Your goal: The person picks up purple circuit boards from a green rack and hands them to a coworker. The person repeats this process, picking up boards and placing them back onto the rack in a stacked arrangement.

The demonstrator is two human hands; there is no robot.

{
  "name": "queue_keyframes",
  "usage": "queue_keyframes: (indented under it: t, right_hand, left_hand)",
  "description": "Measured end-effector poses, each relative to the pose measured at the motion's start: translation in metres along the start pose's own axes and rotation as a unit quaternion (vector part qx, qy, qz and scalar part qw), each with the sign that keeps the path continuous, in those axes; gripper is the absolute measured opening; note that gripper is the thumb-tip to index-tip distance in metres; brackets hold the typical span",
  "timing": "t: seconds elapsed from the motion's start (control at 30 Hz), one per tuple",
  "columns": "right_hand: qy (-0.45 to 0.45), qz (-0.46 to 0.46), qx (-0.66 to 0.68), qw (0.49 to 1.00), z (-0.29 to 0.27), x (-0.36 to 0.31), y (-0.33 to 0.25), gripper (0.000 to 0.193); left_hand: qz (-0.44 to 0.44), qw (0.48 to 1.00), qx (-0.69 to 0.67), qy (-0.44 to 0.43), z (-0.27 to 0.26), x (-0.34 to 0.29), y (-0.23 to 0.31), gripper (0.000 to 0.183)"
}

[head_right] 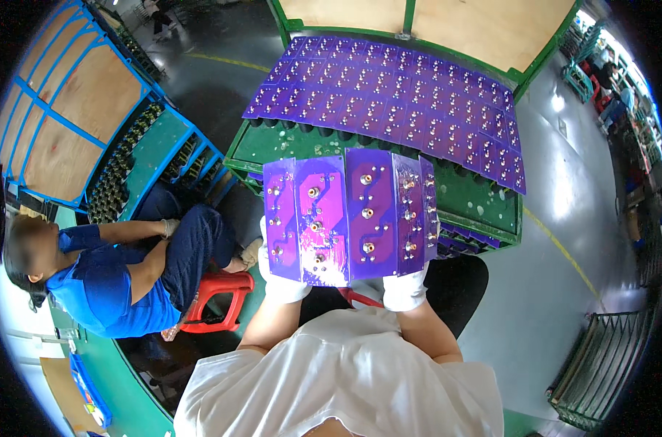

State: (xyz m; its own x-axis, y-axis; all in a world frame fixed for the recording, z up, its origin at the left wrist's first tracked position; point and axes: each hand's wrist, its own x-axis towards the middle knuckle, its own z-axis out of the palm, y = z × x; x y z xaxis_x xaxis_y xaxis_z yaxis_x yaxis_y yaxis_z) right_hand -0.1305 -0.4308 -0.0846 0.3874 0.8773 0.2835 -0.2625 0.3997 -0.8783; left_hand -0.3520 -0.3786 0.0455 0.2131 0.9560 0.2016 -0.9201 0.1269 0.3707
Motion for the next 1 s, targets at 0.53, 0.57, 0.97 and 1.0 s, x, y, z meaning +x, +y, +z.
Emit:
queue_keyframes:
  t: [0.53,0.57,0.97,1.0]
  right_hand:
    - [0.043,0.026,0.092,0.994,0.063,0.016,-0.030,0.044]
    - [0.011,0.034,0.135,0.990,0.058,0.013,-0.026,0.044]
    - [-0.071,-0.354,-0.475,0.802,0.103,0.025,-0.070,0.049]
    - [-0.061,-0.375,-0.482,0.790,0.105,0.026,-0.067,0.047]
  left_hand:
    - [-0.014,0.993,0.111,-0.026,-0.044,-0.007,0.013,0.047]
    - [-0.026,0.999,0.023,-0.035,-0.037,-0.003,0.015,0.046]
    - [0.274,0.482,0.832,-0.013,-0.020,0.005,0.044,0.035]
    - [0.273,0.483,0.832,-0.005,-0.024,0.003,0.045,0.034]
